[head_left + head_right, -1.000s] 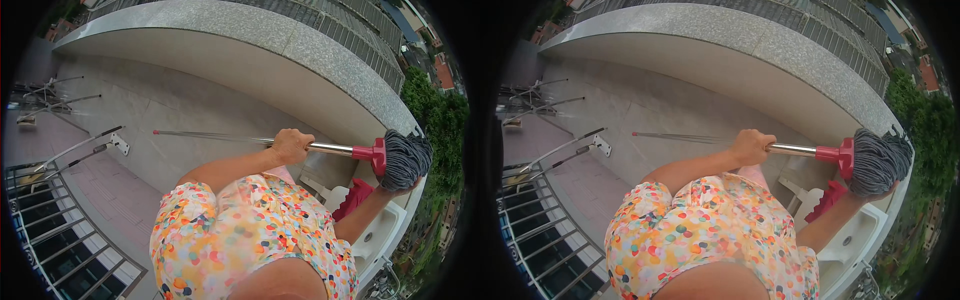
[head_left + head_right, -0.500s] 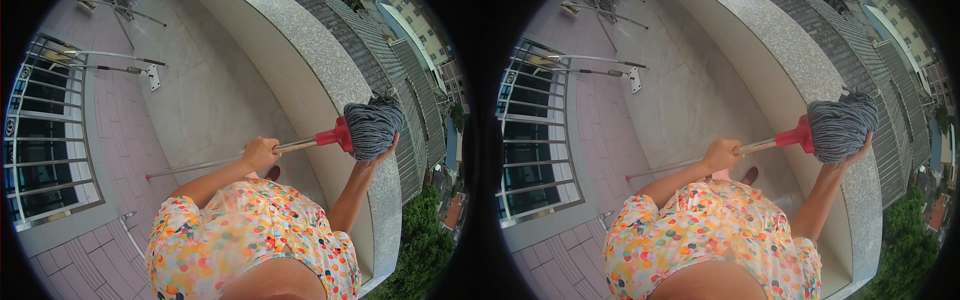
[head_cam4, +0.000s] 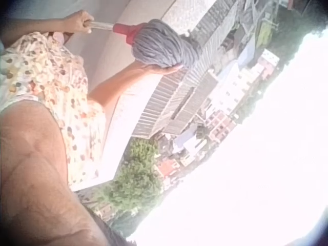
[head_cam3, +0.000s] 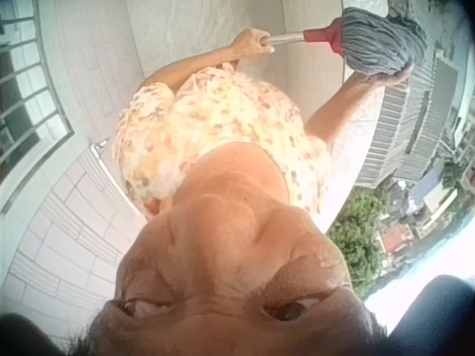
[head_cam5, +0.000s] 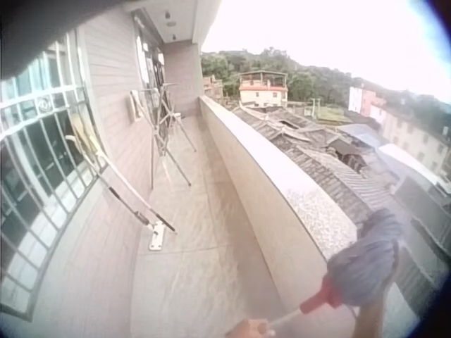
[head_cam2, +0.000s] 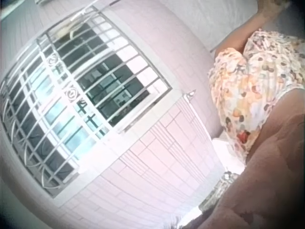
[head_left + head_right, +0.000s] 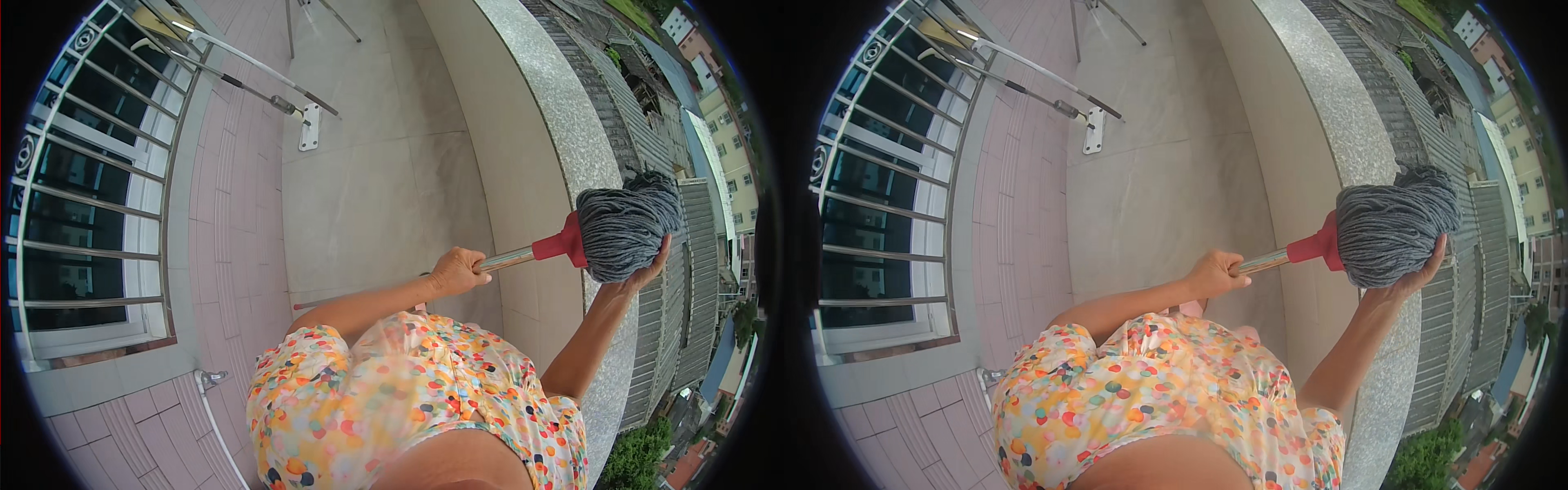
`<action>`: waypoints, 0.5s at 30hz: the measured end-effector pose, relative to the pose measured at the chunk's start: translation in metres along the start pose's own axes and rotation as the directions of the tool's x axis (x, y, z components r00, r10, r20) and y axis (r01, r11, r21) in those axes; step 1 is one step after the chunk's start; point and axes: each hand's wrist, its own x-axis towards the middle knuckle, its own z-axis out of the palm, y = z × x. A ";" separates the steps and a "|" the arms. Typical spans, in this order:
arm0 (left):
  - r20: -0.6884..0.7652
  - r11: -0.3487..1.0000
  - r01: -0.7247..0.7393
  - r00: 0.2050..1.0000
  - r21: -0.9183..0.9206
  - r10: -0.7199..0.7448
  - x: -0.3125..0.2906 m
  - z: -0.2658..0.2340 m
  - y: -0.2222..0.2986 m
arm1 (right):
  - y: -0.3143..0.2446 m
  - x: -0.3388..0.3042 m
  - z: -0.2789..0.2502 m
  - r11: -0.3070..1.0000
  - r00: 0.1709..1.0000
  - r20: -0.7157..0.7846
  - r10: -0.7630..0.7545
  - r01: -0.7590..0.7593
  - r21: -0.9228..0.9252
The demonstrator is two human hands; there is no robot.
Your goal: Mop the tiled floor of a bedroom and balcony.
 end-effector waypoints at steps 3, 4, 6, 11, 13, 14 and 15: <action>0.109 0.992 0.007 0.994 -0.124 0.006 -0.002 0.003 -0.018 | 0.011 0.003 -0.004 0.997 0.997 0.028 0.066 -0.066 0.025; 0.165 0.989 0.026 0.986 -0.145 -0.001 -0.001 0.006 -0.019 | 0.014 0.007 -0.005 0.996 0.995 0.050 0.090 -0.091 0.015; 0.195 0.985 0.046 0.981 -0.167 -0.013 0.001 0.006 -0.021 | 0.021 0.017 -0.004 0.990 0.985 0.108 0.132 -0.136 0.026; 0.560 0.875 0.343 0.822 -0.343 -0.103 0.005 -0.004 -0.021 | 0.044 0.036 0.015 0.967 0.953 0.166 0.255 -0.254 -0.030; 0.490 0.838 0.313 0.870 -0.446 -0.065 0.001 -0.007 -0.023 | 0.056 0.042 0.026 0.959 0.934 0.220 0.281 -0.284 -0.016; 0.417 0.796 0.275 0.908 -0.540 -0.031 -0.002 -0.010 -0.025 | 0.063 0.040 0.034 0.951 0.922 0.243 0.301 -0.309 -0.005; 0.414 0.797 0.274 0.910 -0.539 -0.033 -0.007 -0.018 -0.026 | 0.074 0.041 0.040 0.937 0.915 0.226 0.334 -0.349 0.029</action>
